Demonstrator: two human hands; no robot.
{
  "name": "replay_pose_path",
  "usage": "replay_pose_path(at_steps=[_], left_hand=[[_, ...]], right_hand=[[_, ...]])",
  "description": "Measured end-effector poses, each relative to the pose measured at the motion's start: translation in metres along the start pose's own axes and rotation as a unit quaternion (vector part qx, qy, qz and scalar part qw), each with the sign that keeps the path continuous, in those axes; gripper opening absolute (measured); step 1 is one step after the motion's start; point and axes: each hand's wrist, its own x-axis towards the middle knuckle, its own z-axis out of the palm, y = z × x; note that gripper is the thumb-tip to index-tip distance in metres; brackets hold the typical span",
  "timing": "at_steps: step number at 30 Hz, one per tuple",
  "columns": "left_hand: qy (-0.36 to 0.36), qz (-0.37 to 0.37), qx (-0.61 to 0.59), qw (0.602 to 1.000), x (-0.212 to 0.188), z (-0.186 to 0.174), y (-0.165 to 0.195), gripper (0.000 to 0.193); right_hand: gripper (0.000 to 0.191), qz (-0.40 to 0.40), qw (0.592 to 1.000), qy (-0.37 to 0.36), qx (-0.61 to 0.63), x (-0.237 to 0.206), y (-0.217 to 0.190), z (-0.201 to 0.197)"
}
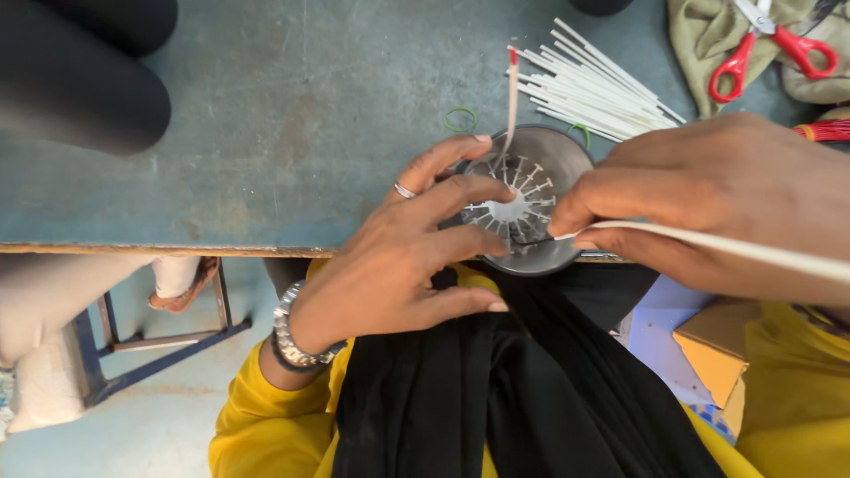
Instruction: The person inserts white sticks into the bottom of black cylinders that contain a white plastic grid. They repeatedly pick up cylinders, insert sticks, and place them back on the table. The person handles multiple cylinders and sticks throughout the clip.
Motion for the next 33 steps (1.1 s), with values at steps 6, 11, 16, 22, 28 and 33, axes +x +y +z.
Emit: replay_pose_path(at_steps=[6, 11, 16, 22, 28, 33], left_hand=[[0.062, 0.001, 0.015, 0.998, -0.005, 0.024, -0.013, 0.032], [0.079, 0.014, 0.018, 0.997, -0.011, 0.030, -0.019, 0.034], [0.095, 0.013, 0.034, 0.995, -0.010, 0.035, -0.019, 0.033], [0.092, 0.011, 0.050, 0.994, -0.012, 0.037, -0.017, 0.032], [0.101, 0.018, 0.058, 0.993, -0.007, 0.035, -0.011, 0.033], [0.248, 0.086, 0.045, 0.964, 0.007, 0.033, 0.009, 0.044]], right_hand=[[0.018, -0.054, 0.997, -0.055, 0.010, 0.012, -0.004, 0.006], [0.029, -0.015, 0.993, -0.113, -0.030, 0.023, -0.008, 0.013], [0.032, -0.057, 0.991, -0.098, -0.069, 0.029, -0.011, 0.021], [0.016, -0.051, 0.994, -0.085, -0.036, 0.032, -0.007, 0.025], [0.005, -0.071, 0.993, -0.082, -0.052, 0.036, -0.002, 0.032], [0.012, -0.073, 0.996, -0.040, -0.033, 0.043, -0.004, 0.039]])
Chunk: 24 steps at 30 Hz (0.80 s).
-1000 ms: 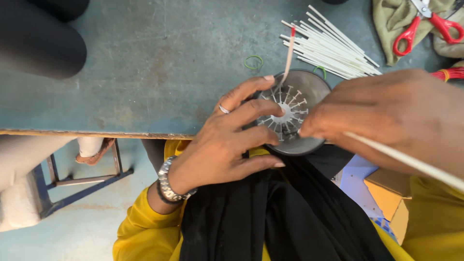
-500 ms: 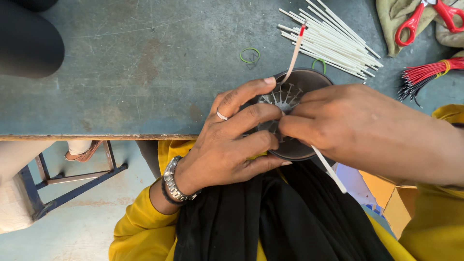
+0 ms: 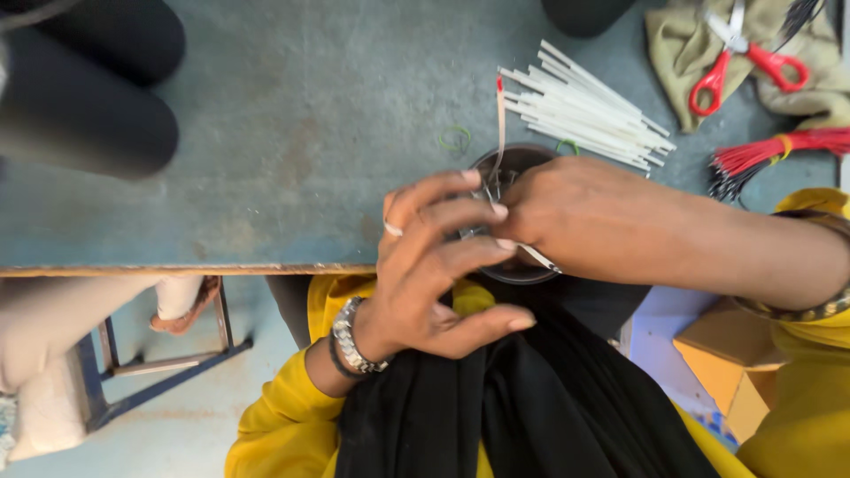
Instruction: The person inserts white sticks into the bottom of black cylinders that contain a white plastic grid. They repeatedly pick up cylinders, insert sticks, and place them back on the table. The person handles multiple cylinders and sticks throughout the clip.
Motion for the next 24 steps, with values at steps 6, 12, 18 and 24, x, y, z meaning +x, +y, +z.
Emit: replay_pose_path(at_steps=[6, 12, 18, 24], left_hand=[[0.029, 0.020, 0.001, 0.999, 0.020, 0.005, 0.018, 0.031], [0.012, 0.029, 0.007, 1.000, 0.026, 0.006, 0.027, 0.024], [0.006, -0.004, 0.031, 0.999, 0.033, 0.010, 0.035, 0.015], [-0.013, -0.013, 0.035, 0.999, 0.035, 0.008, 0.033, 0.011]], right_hand=[[0.018, -0.010, 0.991, 0.040, 0.129, -0.008, -0.003, -0.009], [0.018, 0.076, 0.988, -0.011, 0.132, -0.012, -0.002, -0.007], [0.012, 0.043, 0.987, 0.040, 0.151, -0.008, 0.003, 0.003], [0.014, 0.061, 0.996, 0.025, 0.062, -0.014, 0.005, -0.001]])
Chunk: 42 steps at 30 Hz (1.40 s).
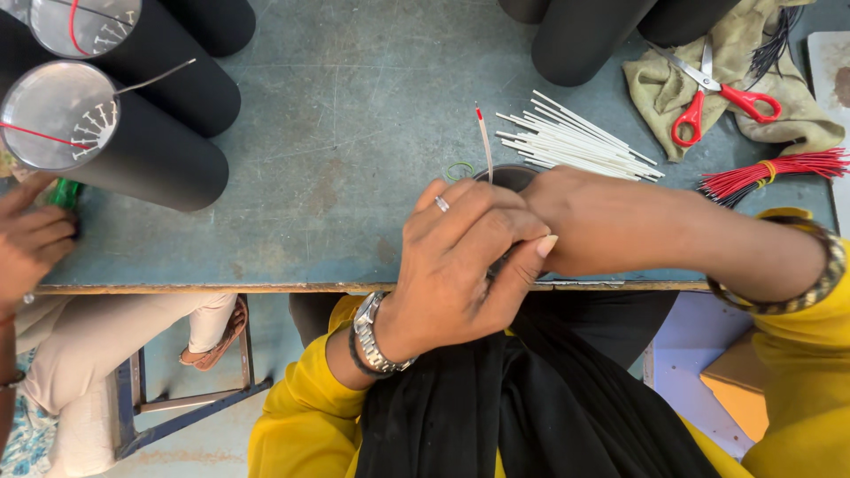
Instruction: The person inserts white sticks into the bottom of black cylinders that contain a white plastic grid. They repeatedly pick up cylinders, insert sticks, and place them back on the table. The person handles multiple cylinders and sticks throughout the clip.
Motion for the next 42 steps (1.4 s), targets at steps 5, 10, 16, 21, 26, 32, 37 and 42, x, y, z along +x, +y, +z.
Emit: replay_pose_path(at_steps=[5, 10, 16, 21, 26, 32, 37, 42], left_hand=[[0.014, 0.000, -0.036, 0.999, -0.005, 0.011, -0.010, 0.011], [0.033, 0.016, -0.059, 0.998, -0.013, 0.020, -0.018, 0.012], [0.056, 0.044, -0.064, 0.995, -0.014, 0.025, -0.023, 0.013], [0.068, 0.048, -0.060, 0.995, -0.014, 0.028, -0.023, 0.013], [0.086, 0.040, 0.001, 0.995, -0.031, 0.021, -0.031, 0.038], [0.004, -0.047, -0.002, 0.999, -0.071, 0.026, -0.043, 0.082], [-0.026, -0.140, 0.012, 0.990, -0.092, 0.025, -0.059, 0.071], [0.074, -0.119, 0.172, 0.975, -0.037, 0.016, -0.121, 0.070]], right_hand=[[0.012, -0.048, 0.997, 0.036, -0.051, -0.002, 0.003, 0.003], [0.013, -0.102, 0.987, 0.062, -0.103, -0.003, 0.005, 0.007], [0.010, -0.118, 0.987, 0.041, -0.100, 0.001, 0.005, 0.010], [0.012, -0.100, 0.992, 0.041, -0.069, 0.004, 0.003, 0.011], [0.029, -0.122, 0.988, 0.096, -0.014, -0.011, -0.005, -0.008], [0.041, 0.078, 0.915, 0.386, 0.094, -0.098, 0.025, 0.000], [0.025, 0.199, 0.826, 0.524, 0.057, -0.095, 0.114, 0.105], [0.051, 0.272, 0.814, 0.501, -0.113, -0.094, 0.144, 0.159]])
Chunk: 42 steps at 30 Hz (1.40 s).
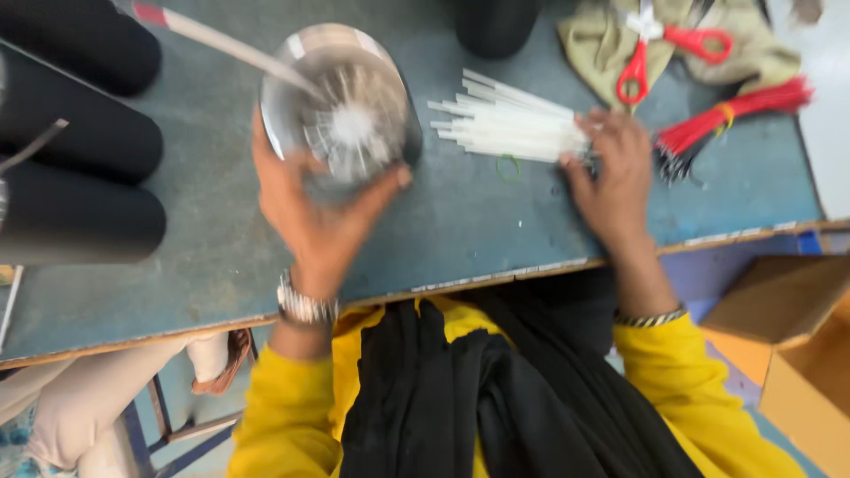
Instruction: The person inserts white sticks into the bottom of black cylinders that contain a white plastic grid. They repeatedly pick up cylinders, insert sticks, and place them back on the table. The person handles multiple cylinders and sticks throughout the clip.
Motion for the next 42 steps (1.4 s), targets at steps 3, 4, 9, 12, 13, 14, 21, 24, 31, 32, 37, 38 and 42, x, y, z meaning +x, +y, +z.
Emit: replay_pose_path(at_steps=[3, 4, 9, 12, 13, 14, 21, 24, 31, 32, 37, 38, 42], left_hand=[[0.038, -0.023, -0.034, 0.998, 0.076, 0.046, -0.033, 0.070], [0.029, -0.072, -0.063, 0.995, 0.100, 0.066, -0.041, 0.070], [0.083, 0.042, 0.005, 0.996, 0.151, 0.147, -0.066, 0.072], [0.061, 0.000, -0.019, 0.998, 0.152, 0.169, -0.085, 0.073], [0.052, -0.001, -0.009, 0.999, 0.152, 0.171, -0.092, 0.074], [0.046, -0.005, 0.001, 0.999, 0.154, 0.173, -0.096, 0.074], [-0.016, 0.037, 0.046, 0.998, 0.145, 0.141, -0.084, 0.070], [0.165, 0.090, 0.156, 0.970, 0.106, 0.067, -0.087, 0.050], [0.364, 0.010, 0.393, 0.844, 0.013, -0.154, -0.112, 0.062], [0.332, -0.004, 0.381, 0.863, 0.006, -0.171, -0.113, 0.068], [0.236, -0.170, 0.164, 0.943, 0.004, -0.189, -0.125, 0.055], [0.236, -0.136, 0.197, 0.942, 0.002, -0.187, -0.122, 0.054], [0.187, -0.042, 0.186, 0.964, -0.016, -0.170, -0.080, 0.051]], right_hand=[[0.063, -0.018, 0.998, 0.000, -0.064, 0.004, -0.004, 0.005], [0.067, -0.021, 0.996, 0.001, -0.085, 0.007, -0.006, 0.006], [0.070, -0.001, 0.999, -0.028, -0.019, 0.010, -0.003, 0.009], [0.068, 0.002, 0.999, -0.035, -0.026, 0.010, 0.003, 0.013], [0.067, 0.001, 0.999, -0.038, -0.027, 0.009, 0.003, 0.017], [0.067, -0.001, 0.998, -0.045, -0.039, 0.009, 0.004, 0.019], [0.050, -0.058, 0.994, -0.059, -0.074, 0.011, 0.019, 0.024], [0.042, -0.066, 0.995, -0.055, -0.046, 0.008, 0.029, 0.024], [0.035, -0.111, 0.990, -0.049, -0.075, 0.008, 0.051, 0.036], [0.035, -0.109, 0.991, -0.046, -0.068, 0.009, 0.053, 0.037], [0.035, -0.109, 0.990, -0.042, -0.076, 0.002, 0.059, 0.039], [0.034, -0.108, 0.990, -0.037, -0.084, 0.000, 0.058, 0.039], [0.023, -0.101, 0.989, -0.005, -0.107, -0.002, 0.046, 0.032]])
